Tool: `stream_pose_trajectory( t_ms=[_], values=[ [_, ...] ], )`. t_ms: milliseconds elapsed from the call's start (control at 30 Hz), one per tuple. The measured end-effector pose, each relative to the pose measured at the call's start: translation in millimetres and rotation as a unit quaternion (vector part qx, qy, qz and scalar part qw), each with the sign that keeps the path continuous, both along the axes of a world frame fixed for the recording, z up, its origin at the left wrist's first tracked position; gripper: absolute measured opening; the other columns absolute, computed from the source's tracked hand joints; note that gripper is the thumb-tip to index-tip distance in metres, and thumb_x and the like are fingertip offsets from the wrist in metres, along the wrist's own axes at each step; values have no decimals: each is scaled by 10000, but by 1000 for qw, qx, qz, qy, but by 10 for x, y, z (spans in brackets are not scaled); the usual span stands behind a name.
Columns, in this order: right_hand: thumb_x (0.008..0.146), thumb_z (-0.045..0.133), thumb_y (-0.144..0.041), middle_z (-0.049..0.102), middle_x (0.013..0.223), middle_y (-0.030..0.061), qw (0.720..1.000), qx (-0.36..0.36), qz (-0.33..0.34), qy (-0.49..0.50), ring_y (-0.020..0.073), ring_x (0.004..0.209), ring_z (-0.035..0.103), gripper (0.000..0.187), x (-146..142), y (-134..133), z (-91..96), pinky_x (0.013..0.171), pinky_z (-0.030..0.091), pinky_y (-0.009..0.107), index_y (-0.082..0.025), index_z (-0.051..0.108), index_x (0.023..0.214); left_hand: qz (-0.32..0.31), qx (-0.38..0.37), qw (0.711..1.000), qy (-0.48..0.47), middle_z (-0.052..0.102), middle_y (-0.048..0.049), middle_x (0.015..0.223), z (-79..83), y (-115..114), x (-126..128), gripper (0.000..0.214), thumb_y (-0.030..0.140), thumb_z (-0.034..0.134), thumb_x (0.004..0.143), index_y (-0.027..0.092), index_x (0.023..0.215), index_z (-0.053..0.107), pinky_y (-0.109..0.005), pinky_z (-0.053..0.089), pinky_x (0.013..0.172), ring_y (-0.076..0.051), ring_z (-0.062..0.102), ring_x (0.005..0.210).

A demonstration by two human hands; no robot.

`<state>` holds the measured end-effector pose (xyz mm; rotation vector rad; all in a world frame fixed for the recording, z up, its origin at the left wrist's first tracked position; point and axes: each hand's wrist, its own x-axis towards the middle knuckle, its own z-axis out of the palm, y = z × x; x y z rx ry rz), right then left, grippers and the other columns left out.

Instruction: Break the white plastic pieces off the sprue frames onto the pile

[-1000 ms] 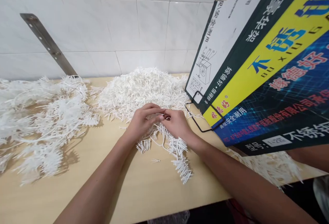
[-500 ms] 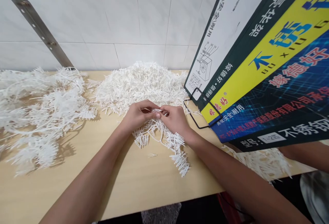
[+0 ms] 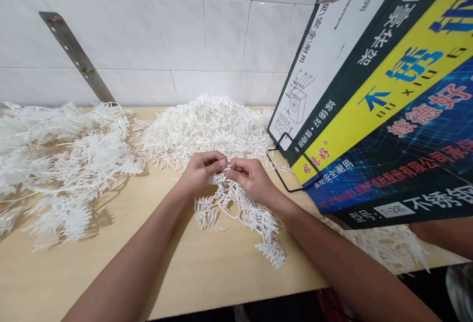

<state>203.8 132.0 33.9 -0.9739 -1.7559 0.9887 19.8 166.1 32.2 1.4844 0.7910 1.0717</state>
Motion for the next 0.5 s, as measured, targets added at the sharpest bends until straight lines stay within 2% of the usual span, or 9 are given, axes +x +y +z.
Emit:
stream_pose_trajectory(
  t_ms=[133,233,300,367,500],
  values=[
    [852,700,-316,485,639,-38,994,-34,103,27,117,627,408,259,97,17,83,616,310,269,-176,589,665,-79,-57,994,-59,571,-3,594,-28,-48,-19,344,450,864,757,150,676,716,-268,341,570,-117,462,565],
    [817,740,-334,506,614,-38,976,-91,193,38,111,591,406,241,178,17,151,585,284,268,-165,645,675,-143,-84,983,-77,574,-22,583,-47,-74,-30,375,460,882,741,144,640,706,-281,350,583,-133,485,575],
    [812,743,-340,501,602,-42,965,-124,227,48,106,572,399,242,220,26,167,569,268,268,-164,645,678,-170,-99,978,-70,567,-21,574,-58,-71,-32,371,464,880,752,145,659,714,-288,362,591,-137,490,570],
    [829,702,-312,474,597,-49,968,-134,201,61,105,566,385,227,241,49,157,562,254,268,-170,614,675,-146,-93,984,-51,565,-14,589,-72,-56,-26,358,470,853,798,149,706,724,-282,362,594,-130,482,571],
    [863,587,-251,402,600,-52,997,-52,34,48,108,599,360,260,228,111,115,590,256,273,-181,508,625,-41,-46,998,-3,594,-30,685,-83,-61,15,488,615,648,940,154,793,710,-276,388,605,-138,505,618]
  ],
)
